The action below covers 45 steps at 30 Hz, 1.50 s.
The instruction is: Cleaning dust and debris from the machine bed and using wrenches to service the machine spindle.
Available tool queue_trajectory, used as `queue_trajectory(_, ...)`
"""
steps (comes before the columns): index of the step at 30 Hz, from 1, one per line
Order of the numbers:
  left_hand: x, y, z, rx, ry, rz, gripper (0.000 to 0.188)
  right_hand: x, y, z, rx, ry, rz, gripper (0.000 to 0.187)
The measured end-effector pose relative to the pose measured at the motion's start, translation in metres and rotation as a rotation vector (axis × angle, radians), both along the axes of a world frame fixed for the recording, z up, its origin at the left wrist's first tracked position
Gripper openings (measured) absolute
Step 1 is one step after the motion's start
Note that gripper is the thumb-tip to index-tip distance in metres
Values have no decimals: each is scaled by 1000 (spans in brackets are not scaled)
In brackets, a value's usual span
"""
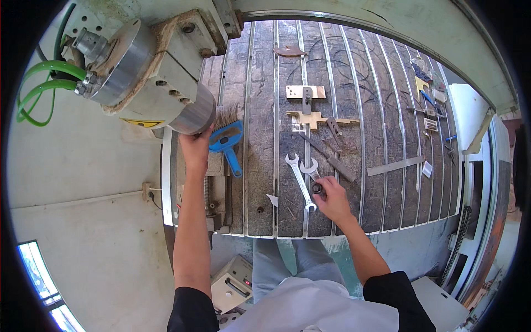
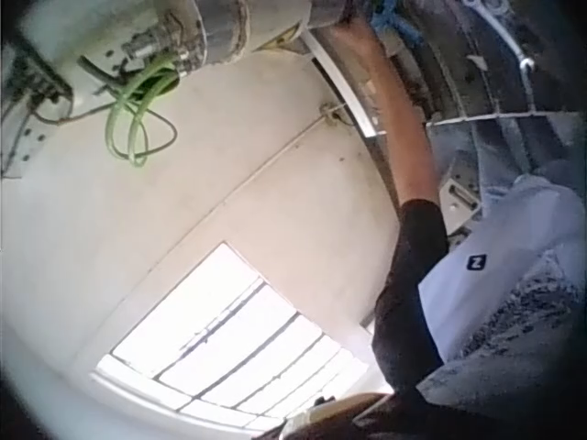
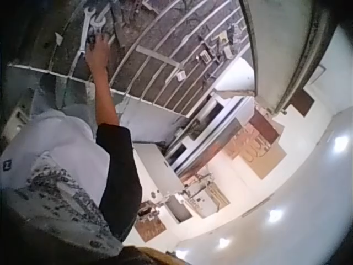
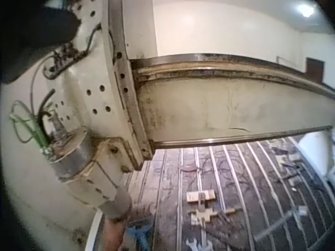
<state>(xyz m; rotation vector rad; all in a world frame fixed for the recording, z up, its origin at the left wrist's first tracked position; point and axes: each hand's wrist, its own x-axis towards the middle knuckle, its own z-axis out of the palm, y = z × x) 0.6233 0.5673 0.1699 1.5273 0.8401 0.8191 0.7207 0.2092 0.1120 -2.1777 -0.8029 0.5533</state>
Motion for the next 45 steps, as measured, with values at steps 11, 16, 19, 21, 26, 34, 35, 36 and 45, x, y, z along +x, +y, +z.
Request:
queue_trajectory(11, -2, -5, 5, 32, 26, 50, 30, 6, 9, 11, -81, -95, 81, 37)
queue_trajectory(16, -11, -10, 1, -7, -23, 28, 28, 58, 5, -1, -415, -330, -64, 34)
queue_trajectory(19, -11, -24, 2, 14, -106, 28, 26, 73, -7, -18, -329, -404, -8, 31)
queue_trajectory(21, -12, -28, 2, 49, -155, 20, 32, 79, -12, -16, -291, -346, 19, 31)
queue_trajectory(26, -21, -38, -11, 249, 10, 77, 27, 68, 19, 50, -34, -227, 95, 29)
queue_trajectory(34, -9, -46, -15, 535, 54, 165, 23, 61, 122, 145, 215, -309, 346, 22)
queue_trajectory(35, -8, -45, -15, 532, 52, 170, 22, 62, 129, 147, 195, -352, 375, 21)
queue_trajectory(36, -7, -45, -15, 528, 50, 176, 22, 63, 134, 150, 175, -395, 405, 21)
queue_trajectory(45, -3, -46, -15, 503, 8, 192, 20, 62, 154, 175, 65, -498, 474, 20)
